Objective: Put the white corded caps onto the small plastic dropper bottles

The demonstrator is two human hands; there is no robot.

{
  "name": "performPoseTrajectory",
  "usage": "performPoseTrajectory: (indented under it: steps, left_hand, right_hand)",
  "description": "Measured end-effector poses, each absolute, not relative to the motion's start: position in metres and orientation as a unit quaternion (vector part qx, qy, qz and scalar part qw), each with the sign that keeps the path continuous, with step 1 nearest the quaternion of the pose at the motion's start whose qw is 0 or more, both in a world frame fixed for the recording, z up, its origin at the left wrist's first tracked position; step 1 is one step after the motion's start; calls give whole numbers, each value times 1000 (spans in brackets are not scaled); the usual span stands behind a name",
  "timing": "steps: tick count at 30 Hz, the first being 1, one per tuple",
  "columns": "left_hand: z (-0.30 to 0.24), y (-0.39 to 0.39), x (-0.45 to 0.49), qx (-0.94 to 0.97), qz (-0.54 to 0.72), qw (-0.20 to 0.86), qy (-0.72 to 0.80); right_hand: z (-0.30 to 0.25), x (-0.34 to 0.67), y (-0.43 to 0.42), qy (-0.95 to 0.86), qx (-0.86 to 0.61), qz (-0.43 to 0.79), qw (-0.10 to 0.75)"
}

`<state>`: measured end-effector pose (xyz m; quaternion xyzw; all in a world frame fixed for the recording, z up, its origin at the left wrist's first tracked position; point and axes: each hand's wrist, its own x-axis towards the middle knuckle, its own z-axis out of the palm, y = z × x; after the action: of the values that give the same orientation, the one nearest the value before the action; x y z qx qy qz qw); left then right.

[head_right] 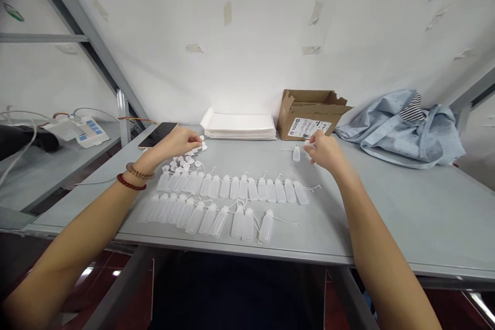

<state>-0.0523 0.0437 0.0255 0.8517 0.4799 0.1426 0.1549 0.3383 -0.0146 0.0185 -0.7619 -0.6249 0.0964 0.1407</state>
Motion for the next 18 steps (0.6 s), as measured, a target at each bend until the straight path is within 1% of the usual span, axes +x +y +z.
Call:
performPoseTrajectory:
  steps: [2, 7, 11, 15, 18]
  left_hand:
    - [25, 44, -55, 843, 125, 131, 506]
    - [34, 40, -58, 843, 7, 222, 490]
    - [38, 37, -57, 842, -40, 237, 483]
    - [35, 35, -53, 842, -41, 232, 485]
    - [30, 37, -52, 848, -25, 221, 481]
  right_hand:
    - [15, 338, -11, -622, -767, 97, 124]
    - [18, 337, -13, -621, -773, 68, 110]
    - [35, 337, -28, -636, -756, 77, 132]
    - [48, 339, -40, -640, -741, 163, 124]
    - [49, 342, -42, -636, -732, 237, 64]
